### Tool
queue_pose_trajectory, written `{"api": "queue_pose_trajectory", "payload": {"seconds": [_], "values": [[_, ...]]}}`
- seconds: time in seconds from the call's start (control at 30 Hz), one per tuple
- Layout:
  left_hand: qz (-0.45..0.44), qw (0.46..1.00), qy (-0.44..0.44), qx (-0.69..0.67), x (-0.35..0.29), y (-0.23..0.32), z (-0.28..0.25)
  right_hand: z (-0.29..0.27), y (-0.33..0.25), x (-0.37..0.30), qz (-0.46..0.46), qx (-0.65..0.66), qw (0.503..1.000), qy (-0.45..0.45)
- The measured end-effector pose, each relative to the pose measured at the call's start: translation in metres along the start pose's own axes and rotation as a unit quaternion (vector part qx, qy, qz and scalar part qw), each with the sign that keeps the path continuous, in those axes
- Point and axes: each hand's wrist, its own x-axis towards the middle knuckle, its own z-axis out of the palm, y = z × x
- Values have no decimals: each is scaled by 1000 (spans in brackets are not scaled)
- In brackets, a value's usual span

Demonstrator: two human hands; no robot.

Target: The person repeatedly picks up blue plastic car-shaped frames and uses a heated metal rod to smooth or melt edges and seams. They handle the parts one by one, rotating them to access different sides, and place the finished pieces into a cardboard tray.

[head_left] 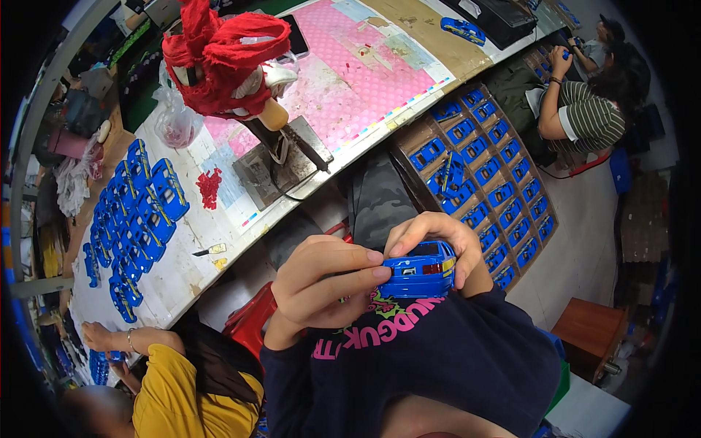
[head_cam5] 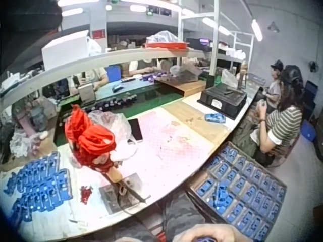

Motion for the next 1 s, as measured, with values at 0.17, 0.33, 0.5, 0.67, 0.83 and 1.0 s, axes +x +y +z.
{"api": "queue_pose_trajectory", "payload": {"seconds": [0.17,0.33,0.5,0.67,0.83,1.0], "values": [[-18,998,-37,-45,2,3,1,-4,3,-4,-11,-3,1000,-12],[-70,981,-28,-179,2,-1,12,-10,8,-1,-39,-43,996,-62],[-91,974,-11,-209,-2,1,17,-7,13,-4,-9,53,998,-25],[-76,975,6,-208,-4,-1,19,-9,14,-6,-2,68,998,-18],[-4,992,-37,-119,0,-5,15,-11,13,-6,-3,64,998,-8],[4,999,-28,-15,-13,-6,20,-3,11,-17,64,76,991,93]]}}
